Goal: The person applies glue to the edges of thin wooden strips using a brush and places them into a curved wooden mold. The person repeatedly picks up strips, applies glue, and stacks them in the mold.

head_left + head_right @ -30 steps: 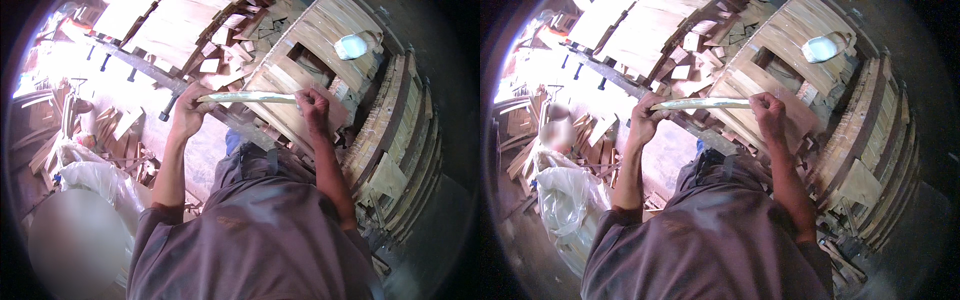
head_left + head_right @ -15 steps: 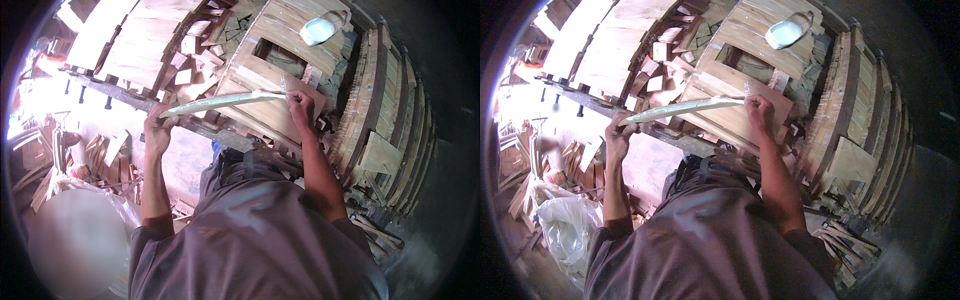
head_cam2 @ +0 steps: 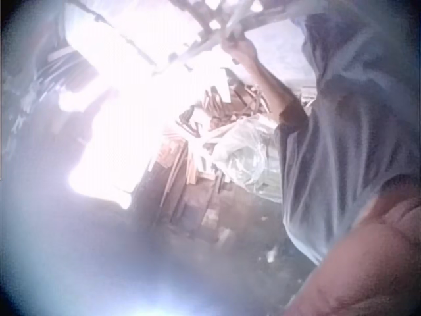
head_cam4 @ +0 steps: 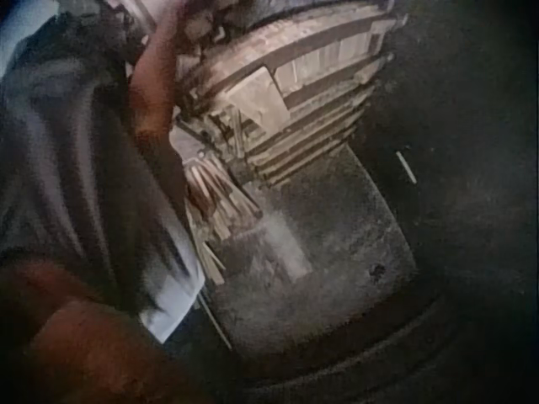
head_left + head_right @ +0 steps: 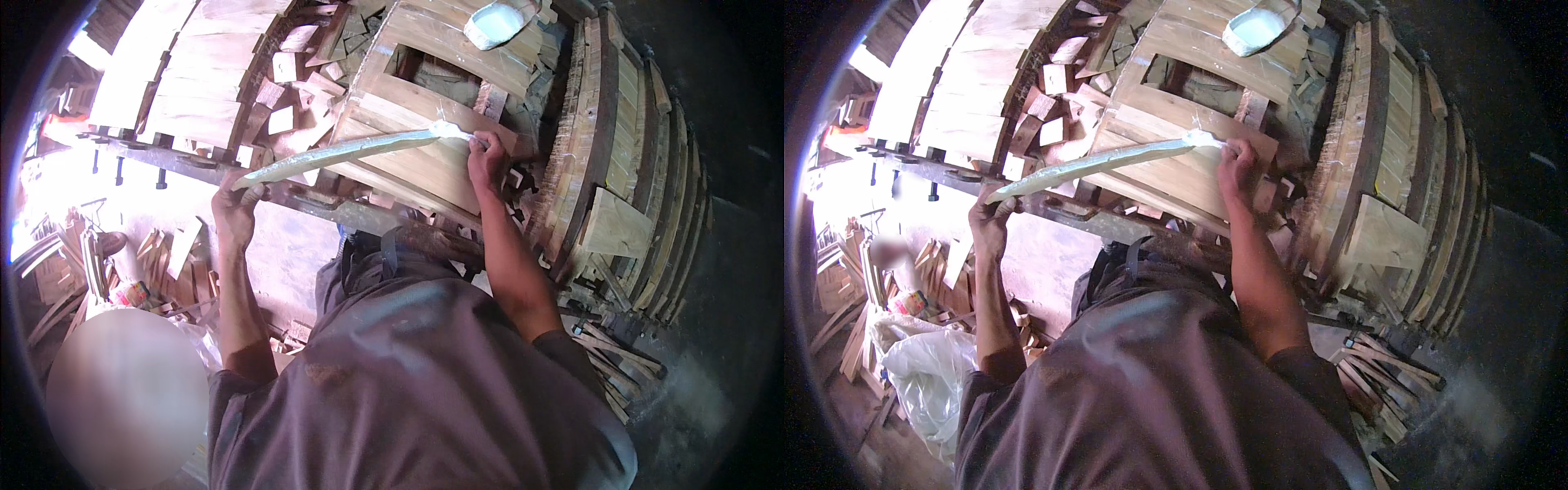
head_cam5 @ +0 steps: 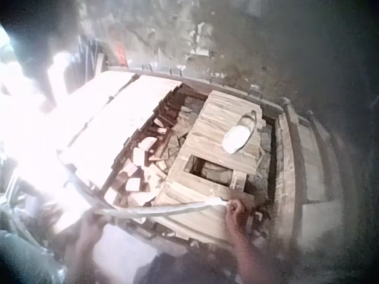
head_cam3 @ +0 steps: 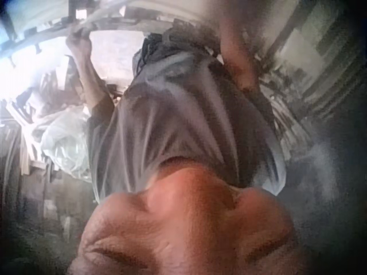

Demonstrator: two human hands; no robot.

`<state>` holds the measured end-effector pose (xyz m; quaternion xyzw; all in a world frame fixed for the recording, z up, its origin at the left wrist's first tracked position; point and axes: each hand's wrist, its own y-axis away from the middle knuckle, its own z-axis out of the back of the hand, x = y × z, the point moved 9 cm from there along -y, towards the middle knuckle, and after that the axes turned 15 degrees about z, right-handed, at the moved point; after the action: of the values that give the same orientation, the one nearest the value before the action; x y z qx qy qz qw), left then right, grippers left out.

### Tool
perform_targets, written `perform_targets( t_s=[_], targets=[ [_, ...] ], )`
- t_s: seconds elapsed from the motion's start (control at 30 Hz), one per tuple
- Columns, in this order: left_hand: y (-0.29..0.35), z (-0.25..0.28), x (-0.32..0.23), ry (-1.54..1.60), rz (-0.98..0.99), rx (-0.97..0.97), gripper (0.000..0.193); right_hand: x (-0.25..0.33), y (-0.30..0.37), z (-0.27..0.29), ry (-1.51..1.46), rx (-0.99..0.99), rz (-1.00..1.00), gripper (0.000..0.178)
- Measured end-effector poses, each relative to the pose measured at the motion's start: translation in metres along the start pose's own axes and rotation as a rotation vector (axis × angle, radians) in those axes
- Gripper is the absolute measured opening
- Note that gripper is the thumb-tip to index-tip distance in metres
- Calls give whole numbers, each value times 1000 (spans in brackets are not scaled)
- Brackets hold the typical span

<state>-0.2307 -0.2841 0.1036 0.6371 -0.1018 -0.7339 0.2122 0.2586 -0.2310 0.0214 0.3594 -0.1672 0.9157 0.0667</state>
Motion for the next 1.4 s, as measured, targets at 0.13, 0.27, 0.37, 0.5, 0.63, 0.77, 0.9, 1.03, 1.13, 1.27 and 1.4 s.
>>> perform_targets(
  t_s=[0.13, 0.27, 0.37, 0.5, 0.63, 0.77, 0.9, 1.03, 1.13, 1.27, 1.4],
  targets=[
    [3, -1, -10, -17, -5, -18, 13, 3, -1, 0, 63, -38, 40, 16],
    [4, -2, -15, -107, -38, -36, 16, 71, 9, -3, 50, 98, 188, 14],
    [5, -7, -15, 13, -35, 48, 18, 148, 19, -8, -123, 176, 338, 15],
    [8, -9, -21, 22, -81, 45, 18, 249, 33, -17, -438, 195, 506, 19],
    [15, -10, -28, -36, -101, 32, 18, 327, 33, -23, -591, 254, 630, 19],
    [20, -8, -26, -61, -110, -16, 19, 330, 34, -49, -787, 406, 329, 18],
    [15, -2, -7, 77, -13, -28, 19, 290, 40, -63, -783, 358, 224, 17],
    [19, -4, -6, 52, -50, 7, 19, 253, 36, -41, -596, 217, 183, 16],
    [20, -4, -9, 101, -50, 13, 14, 294, 36, -31, -671, 188, 383, 16],
    [20, -6, -17, 84, -69, -20, 17, 344, 52, -31, -730, 253, 615, 20],
    [15, -2, 1, 159, -3, 3, 19, 254, 46, -37, -569, 178, 456, 18]
  ],
)
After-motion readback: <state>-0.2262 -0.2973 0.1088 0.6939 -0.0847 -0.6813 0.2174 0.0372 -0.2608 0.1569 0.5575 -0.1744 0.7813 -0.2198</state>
